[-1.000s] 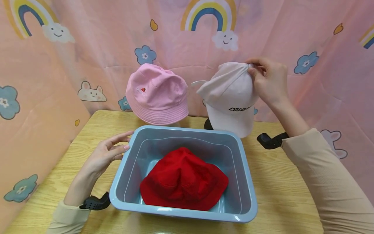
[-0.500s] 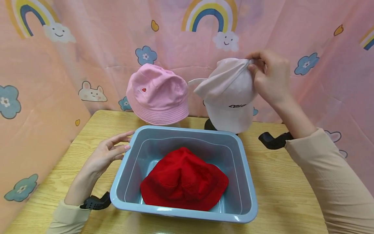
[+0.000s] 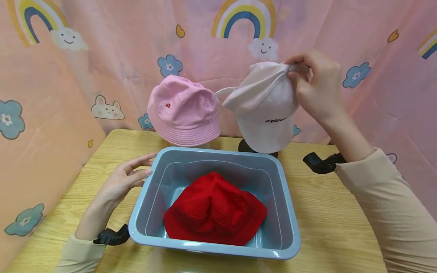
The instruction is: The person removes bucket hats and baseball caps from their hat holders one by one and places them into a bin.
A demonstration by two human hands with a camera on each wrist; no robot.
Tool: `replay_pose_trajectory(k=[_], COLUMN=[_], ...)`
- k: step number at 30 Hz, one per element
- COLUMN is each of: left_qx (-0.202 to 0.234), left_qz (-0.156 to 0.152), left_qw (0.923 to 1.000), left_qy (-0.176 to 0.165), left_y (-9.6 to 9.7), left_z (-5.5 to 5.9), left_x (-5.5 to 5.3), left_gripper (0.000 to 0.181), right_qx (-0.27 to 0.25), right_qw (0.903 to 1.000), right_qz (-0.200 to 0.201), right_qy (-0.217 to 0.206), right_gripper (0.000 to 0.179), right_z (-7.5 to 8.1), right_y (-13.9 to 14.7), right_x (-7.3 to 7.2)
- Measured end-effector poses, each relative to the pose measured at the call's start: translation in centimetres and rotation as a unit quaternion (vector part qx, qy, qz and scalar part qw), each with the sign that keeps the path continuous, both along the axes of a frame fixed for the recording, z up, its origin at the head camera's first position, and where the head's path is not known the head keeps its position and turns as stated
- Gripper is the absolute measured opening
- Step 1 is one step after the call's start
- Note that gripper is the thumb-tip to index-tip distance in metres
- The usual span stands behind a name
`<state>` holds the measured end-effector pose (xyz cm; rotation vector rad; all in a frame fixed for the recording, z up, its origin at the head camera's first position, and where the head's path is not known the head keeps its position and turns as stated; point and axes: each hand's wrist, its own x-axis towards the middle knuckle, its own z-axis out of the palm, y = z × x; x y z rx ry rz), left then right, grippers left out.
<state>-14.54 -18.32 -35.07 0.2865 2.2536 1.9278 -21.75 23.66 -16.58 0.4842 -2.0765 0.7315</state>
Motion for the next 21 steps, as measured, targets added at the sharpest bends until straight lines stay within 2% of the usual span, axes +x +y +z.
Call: replay_pose_trajectory(k=[4, 9, 16, 21], left_qx=[-0.001, -0.001, -0.002, 0.001], left_qz=[-0.001, -0.002, -0.002, 0.000], left_qw=[1.0000, 1.0000, 1.0000, 1.0000], left_qy=[0.000, 0.000, 0.002, -0.003], left_y=[0.0, 0.0, 0.0, -0.1], left_z=[0.0, 0.0, -0.1, -0.1], left_x=[0.0, -0.1, -0.1, -0.1], left_gripper=[0.052, 0.052, 0.052, 0.051], right_qx=[-0.009, -0.027, -0.012, -0.027], right_qw=[0.9999, 0.9988, 0.9985, 0.9959], right_qz=[0.009, 0.031, 0.047, 0.078], right_qy=[-0.003, -0.026, -0.026, -0.037], right_gripper=[0.013, 0.016, 0.020, 0.019], right_z=[0.4, 0.6, 0.4, 0.6], right_y=[-0.1, -0.2, -0.6, -1.0], right_x=[0.3, 0.9, 2.0, 2.7])
